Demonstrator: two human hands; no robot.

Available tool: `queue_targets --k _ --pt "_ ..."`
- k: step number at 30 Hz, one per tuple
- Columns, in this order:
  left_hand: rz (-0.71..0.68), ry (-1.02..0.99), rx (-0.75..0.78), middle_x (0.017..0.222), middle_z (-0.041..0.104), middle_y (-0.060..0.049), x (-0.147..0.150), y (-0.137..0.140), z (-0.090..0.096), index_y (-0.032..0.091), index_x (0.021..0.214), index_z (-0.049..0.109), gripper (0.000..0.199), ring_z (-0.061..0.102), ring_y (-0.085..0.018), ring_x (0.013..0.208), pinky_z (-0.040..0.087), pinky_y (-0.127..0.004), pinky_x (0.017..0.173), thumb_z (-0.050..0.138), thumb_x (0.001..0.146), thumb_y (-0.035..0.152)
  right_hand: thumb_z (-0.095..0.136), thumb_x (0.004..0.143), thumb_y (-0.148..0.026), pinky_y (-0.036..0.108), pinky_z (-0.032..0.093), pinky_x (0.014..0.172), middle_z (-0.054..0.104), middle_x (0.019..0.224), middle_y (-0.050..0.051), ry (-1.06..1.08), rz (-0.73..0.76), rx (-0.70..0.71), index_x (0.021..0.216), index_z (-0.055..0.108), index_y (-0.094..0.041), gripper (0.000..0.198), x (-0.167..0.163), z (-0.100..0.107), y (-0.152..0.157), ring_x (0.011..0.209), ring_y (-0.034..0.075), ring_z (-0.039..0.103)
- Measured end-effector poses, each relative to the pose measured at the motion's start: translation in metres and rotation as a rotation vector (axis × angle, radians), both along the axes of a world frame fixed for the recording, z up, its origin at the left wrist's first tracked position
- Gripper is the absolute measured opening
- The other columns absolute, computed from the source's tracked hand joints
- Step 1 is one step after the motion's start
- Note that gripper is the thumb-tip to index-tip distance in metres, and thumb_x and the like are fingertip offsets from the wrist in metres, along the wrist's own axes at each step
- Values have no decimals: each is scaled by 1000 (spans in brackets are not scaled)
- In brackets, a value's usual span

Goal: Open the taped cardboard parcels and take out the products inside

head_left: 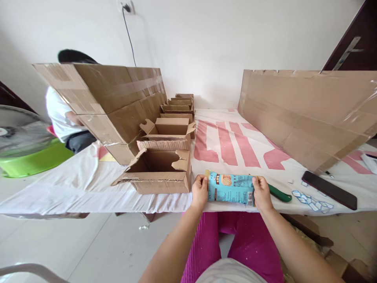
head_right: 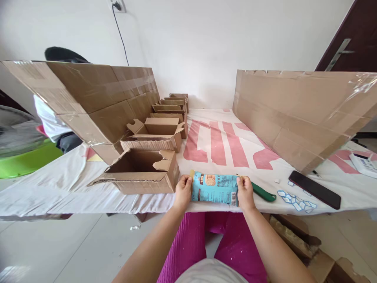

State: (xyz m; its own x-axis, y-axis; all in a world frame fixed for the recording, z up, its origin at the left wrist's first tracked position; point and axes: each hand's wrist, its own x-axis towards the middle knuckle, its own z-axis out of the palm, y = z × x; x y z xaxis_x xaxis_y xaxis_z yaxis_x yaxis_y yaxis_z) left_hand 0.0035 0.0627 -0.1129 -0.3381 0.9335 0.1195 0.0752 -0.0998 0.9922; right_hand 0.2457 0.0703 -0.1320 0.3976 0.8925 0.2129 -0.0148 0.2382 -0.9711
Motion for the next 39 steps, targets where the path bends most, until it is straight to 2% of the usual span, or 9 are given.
queue_targets --k 5,11,14,18,20,25,29,35,39 --pt "41 -101 -18 61 47 5 3 2 -4 20 73 54 30 43 -12 56 37 -23 56 54 79 49 68 74 -61 25 44 58 54 69 -5 90 17 -15 78 51 -22 42 -5 -1 2 61 11 49" --pt "40 -148 16 62 49 4 -2 1 -2 19 74 55 30 44 -11 56 38 -22 56 55 79 49 70 74 -59 27 47 58 58 68 -3 113 191 -75 78 55 -23 38 3 10 -6 60 13 55" --pt "41 -125 54 63 51 4 -5 0 0 18 75 56 28 46 -11 58 40 -22 57 54 81 46 68 76 -58 30 51 64 66 79 1 77 315 -110 92 60 -24 38 9 19 -15 69 17 62" --pt "39 -56 150 69 57 1 -4 -4 1 18 79 59 27 53 -14 66 44 -24 64 51 85 43 77 69 -51 37 53 81 71 95 6 -58 452 -138 114 55 -25 56 17 27 -22 86 23 67" --pt "25 -10 217 77 61 -2 -2 -8 2 18 86 61 25 57 -16 73 46 -26 70 51 86 40 76 69 -48 39 53 81 71 92 6 -145 413 -102 107 57 -24 49 21 29 -21 84 23 67" --pt "85 121 373 85 57 -4 2 -17 5 20 77 64 14 56 -19 85 45 -32 82 59 81 32 69 76 -32 39 50 82 66 87 5 -568 -19 240 87 61 -23 16 30 32 -22 86 22 62" --pt "175 177 421 83 49 -4 2 -20 5 21 78 69 12 52 -18 81 45 -32 79 58 80 24 58 79 -15 34 50 76 64 92 5 -665 -50 469 80 57 -24 9 31 27 -26 88 21 62" --pt "113 199 331 79 54 -3 0 -13 -1 20 61 62 16 56 -17 77 48 -30 74 54 74 15 60 75 -19 34 53 77 64 104 9 -610 187 286 71 55 -22 7 34 6 -31 101 24 63" --pt "154 145 208 78 58 -3 -3 -7 -5 19 80 62 25 59 -16 68 51 -30 67 38 88 26 56 82 -43 37 53 74 65 99 10 -443 90 75 76 58 -22 21 37 -1 -30 88 24 65"
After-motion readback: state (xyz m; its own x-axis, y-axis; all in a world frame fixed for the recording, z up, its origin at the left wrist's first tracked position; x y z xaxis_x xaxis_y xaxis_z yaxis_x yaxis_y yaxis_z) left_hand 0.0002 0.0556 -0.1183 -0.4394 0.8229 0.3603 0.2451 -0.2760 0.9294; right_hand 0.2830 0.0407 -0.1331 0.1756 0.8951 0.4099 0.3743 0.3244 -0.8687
